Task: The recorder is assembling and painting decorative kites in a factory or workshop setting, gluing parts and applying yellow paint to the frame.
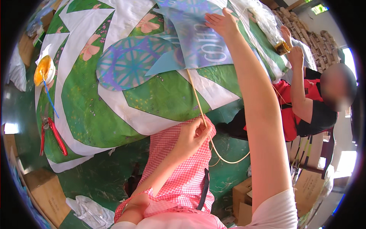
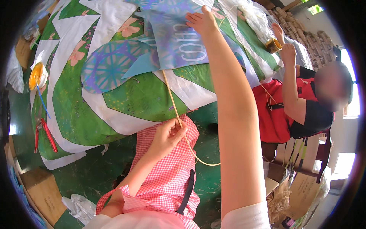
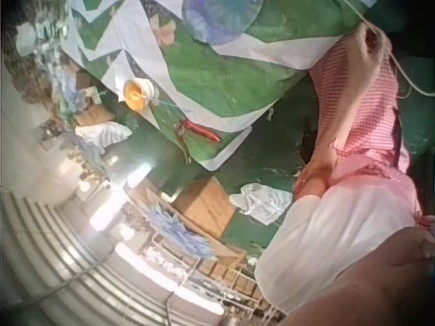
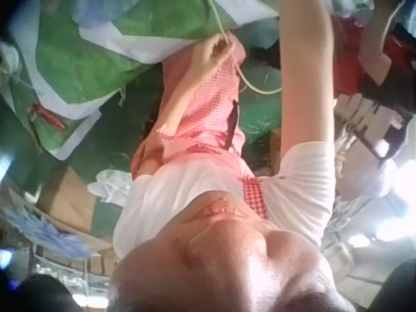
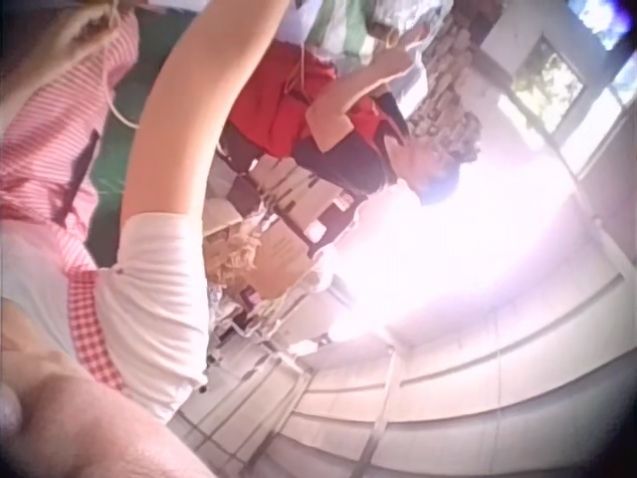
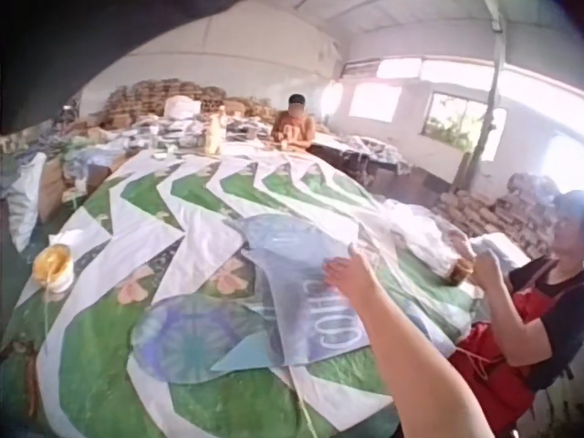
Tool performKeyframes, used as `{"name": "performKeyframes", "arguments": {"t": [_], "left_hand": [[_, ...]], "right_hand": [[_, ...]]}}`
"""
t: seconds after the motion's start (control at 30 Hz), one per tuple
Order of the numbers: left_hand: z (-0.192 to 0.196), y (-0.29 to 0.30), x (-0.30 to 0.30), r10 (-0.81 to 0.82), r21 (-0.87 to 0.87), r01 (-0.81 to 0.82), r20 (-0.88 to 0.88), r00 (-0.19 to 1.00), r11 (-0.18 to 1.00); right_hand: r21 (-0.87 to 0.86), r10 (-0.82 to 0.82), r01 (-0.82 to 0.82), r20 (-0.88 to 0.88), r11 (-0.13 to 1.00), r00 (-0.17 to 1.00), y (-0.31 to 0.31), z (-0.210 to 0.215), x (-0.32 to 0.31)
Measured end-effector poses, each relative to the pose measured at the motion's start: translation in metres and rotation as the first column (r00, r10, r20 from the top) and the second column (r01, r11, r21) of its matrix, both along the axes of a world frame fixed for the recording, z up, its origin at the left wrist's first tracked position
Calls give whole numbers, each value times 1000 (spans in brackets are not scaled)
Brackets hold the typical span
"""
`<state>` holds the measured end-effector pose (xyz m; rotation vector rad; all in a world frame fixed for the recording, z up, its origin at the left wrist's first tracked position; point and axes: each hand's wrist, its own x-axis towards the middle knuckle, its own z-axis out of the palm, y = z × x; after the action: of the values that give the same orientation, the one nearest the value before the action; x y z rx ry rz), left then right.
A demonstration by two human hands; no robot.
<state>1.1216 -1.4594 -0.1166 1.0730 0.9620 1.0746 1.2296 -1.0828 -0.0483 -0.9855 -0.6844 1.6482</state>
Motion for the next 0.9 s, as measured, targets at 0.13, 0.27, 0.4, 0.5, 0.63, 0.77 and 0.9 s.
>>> {"name": "performKeyframes", "arguments": {"t": [0.13, 0.27, 0.4, 0.5, 0.63, 0.77, 0.9], "left_hand": [[8, 0, -3, 36, 61, -34, -31, 999, 998], [25, 5, -47, -50, 164, 139, -455, 889, 977], [74, 44, -78, 299, 569, 131, -598, 743, 812], [58, 108, -91, 545, 773, 302, -615, 570, 557], [41, 156, -104, 508, 647, 501, -763, 401, 575], [21, 172, -101, 604, 716, 481, -692, 394, 506], [10, 171, -105, 613, 705, 412, -707, 352, 577]], "right_hand": [[193, 69, -88, 106, 977, 992, -20, 13, 18], [329, 173, -212, 143, 920, 974, -81, 46, 9], [402, 173, -259, 237, 878, 956, -145, 80, 15], [480, -14, -195, 397, 855, 918, -154, 92, 9], [416, -39, -184, 473, 890, 880, -149, 98, 7], [428, -6, -358, 648, 830, 761, -194, 109, -35], [447, 70, -611, 767, 653, 638, -232, 90, -134]]}}
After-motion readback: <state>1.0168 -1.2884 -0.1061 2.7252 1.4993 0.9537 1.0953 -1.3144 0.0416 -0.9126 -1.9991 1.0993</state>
